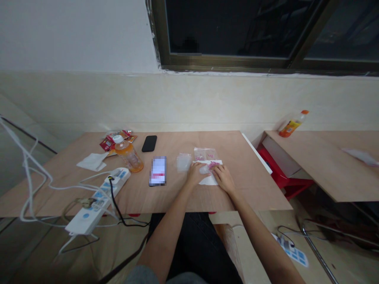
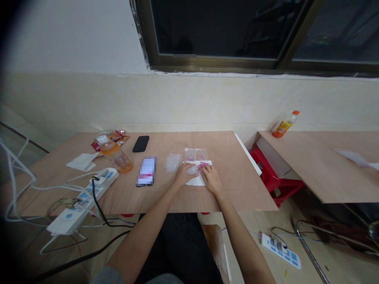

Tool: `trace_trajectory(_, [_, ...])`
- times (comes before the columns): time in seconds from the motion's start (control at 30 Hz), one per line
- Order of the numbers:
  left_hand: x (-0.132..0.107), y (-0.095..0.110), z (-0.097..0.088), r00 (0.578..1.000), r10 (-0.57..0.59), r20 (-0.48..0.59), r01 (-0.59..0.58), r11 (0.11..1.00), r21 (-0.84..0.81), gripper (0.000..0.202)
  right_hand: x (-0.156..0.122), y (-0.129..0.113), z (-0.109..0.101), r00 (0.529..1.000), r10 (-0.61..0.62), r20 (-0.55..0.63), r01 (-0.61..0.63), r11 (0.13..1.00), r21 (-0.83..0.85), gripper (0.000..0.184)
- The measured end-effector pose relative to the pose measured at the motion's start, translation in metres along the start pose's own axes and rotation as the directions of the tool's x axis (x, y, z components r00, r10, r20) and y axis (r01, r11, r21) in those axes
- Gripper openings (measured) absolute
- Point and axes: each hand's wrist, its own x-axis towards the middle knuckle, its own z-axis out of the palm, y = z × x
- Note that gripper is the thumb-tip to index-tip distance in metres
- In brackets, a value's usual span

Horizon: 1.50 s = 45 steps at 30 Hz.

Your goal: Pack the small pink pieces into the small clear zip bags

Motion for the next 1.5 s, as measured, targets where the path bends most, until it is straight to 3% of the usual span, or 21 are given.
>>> trace_trajectory(0.23, [0.001, 0.006, -0.003, 0.999, -0.036, 0.006, 0.036, 0.999, -0.005, 0.05, -0.001, 0.007, 0.005, 0.979, 0.193, -0.061, -0.197, 0.979, -0.06, 0.025])
trace_trajectory(0.47, [0.001, 0.004, -0.002, 0.999, -0.045, -0.025, 0.045, 0.999, 0.001, 0.049, -0.003, 0.012, 0.008, 0.957, 0.268, -0.111, -0.278, 0.956, -0.09, 0.023])
trace_trajectory(0.93, [0.001, 0.004, -0.002, 0.999, -0.033, -0.024, 0.032, 0.999, -0.004, 0.048, -0.003, 0.012, 0.009, 0.958, 0.26, -0.118, -0.272, 0.958, -0.096, 0.023])
trace_trajectory(1.13, [0.001, 0.003, -0.001, 0.999, -0.032, -0.025, 0.032, 0.999, 0.005, 0.048, 0.001, 0.016, 0.014, 0.935, 0.299, -0.192, -0.29, 0.954, 0.074, 0.024])
trace_trajectory(1.33, [0.001, 0.001, -0.001, 0.999, -0.009, -0.032, 0.009, 1.0, 0.004, 0.048, 0.016, 0.011, 0.019, 0.965, 0.226, -0.131, -0.186, 0.947, 0.261, 0.027])
trace_trajectory(1.4, [0.001, 0.001, -0.001, 0.999, -0.016, -0.033, 0.016, 1.0, 0.002, 0.048, 0.016, 0.012, 0.018, 0.938, 0.314, -0.147, -0.272, 0.929, 0.25, 0.027])
trace_trajectory(1.5, [0.001, 0.001, 0.0, 0.999, -0.029, -0.035, 0.03, 1.0, 0.004, 0.049, 0.013, 0.013, 0.015, 0.837, 0.51, -0.198, -0.484, 0.859, 0.168, 0.028])
